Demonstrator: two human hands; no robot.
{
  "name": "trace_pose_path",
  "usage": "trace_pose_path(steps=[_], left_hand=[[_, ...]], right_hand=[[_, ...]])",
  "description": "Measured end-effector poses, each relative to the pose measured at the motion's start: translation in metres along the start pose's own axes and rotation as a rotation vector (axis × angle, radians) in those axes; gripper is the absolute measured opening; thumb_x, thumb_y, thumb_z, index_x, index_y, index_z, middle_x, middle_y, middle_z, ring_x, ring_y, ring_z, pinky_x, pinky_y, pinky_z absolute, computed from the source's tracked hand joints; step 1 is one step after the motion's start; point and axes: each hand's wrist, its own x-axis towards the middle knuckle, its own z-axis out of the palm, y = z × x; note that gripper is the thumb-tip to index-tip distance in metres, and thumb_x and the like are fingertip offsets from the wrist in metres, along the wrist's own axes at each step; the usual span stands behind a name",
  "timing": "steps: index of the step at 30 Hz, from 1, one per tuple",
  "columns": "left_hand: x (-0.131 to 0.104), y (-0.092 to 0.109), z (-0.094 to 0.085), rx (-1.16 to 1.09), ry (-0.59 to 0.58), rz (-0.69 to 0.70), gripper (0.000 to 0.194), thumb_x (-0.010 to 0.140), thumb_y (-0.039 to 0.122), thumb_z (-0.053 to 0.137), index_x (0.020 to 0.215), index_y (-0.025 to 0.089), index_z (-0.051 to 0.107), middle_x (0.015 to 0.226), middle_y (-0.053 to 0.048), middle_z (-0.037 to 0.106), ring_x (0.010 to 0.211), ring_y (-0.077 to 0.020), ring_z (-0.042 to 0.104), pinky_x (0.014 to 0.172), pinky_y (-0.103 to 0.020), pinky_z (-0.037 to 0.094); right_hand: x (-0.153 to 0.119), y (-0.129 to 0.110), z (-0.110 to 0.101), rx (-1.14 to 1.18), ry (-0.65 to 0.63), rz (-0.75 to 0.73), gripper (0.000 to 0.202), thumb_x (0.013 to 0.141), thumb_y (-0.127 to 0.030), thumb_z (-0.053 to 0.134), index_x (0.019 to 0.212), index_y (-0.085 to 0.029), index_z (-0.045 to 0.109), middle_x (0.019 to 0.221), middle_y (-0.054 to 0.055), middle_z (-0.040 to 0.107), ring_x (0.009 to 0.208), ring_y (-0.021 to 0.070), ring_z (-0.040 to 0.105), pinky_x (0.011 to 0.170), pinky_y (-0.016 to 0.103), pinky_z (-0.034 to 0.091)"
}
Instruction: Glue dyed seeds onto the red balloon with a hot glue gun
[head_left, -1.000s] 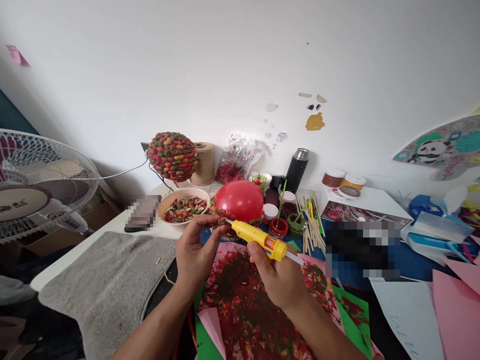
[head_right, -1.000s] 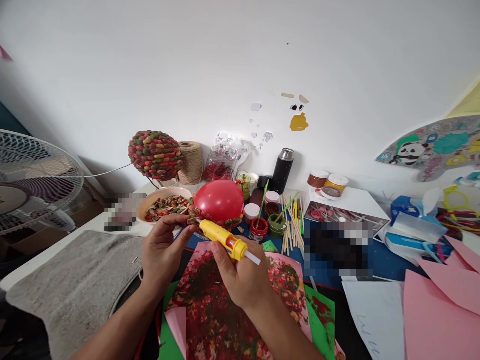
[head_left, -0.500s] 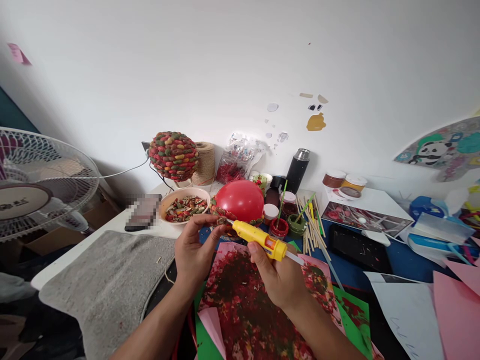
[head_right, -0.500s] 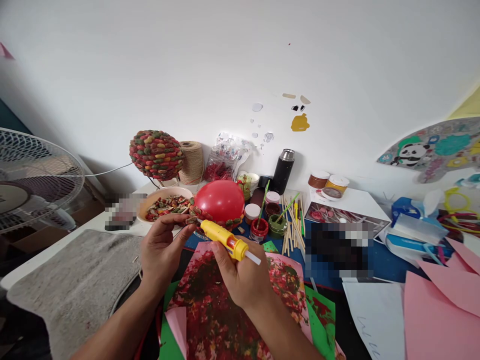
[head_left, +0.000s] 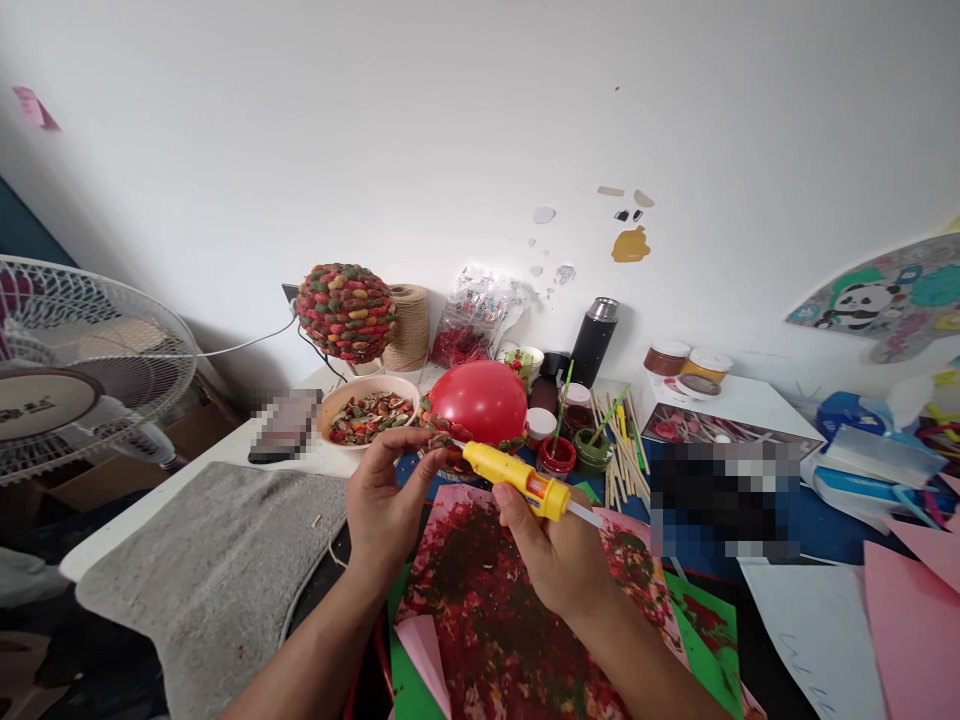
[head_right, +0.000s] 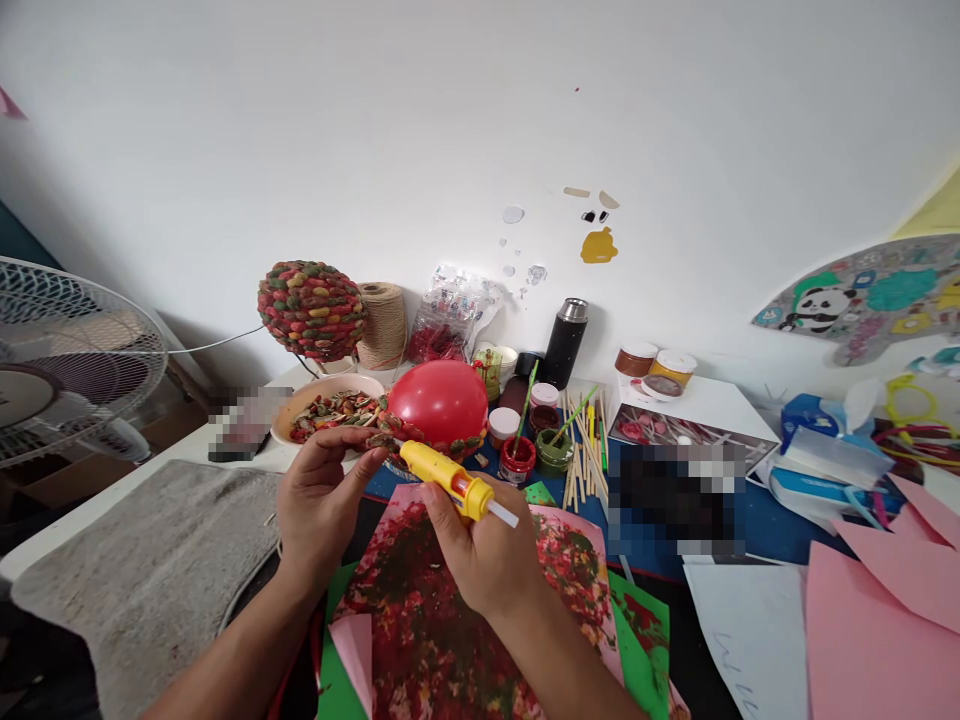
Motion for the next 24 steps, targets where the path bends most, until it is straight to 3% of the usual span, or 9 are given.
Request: trace_pose_path(steps=[24], left_hand=[[0.001, -0.0055, -0.0023, 0.015, 0.032, 0.009, 0.019, 0.088, 0.032, 0.089, 0.101, 0.024, 0.077, 0.099, -0.004, 0.078, 0.095, -0.022, 0.07, 0.091, -0.036, 0.056]], right_hand=[[0.0006, 0.0018, 0.0007, -0.031, -0.02, -0.009, 0.054, 0.114, -0.053, 0.05, 0.072, -0.023, 0.066, 0.06, 0.002, 0.07, 0.053, 0.0183, 0.068, 0.055, 0.028, 0.047]])
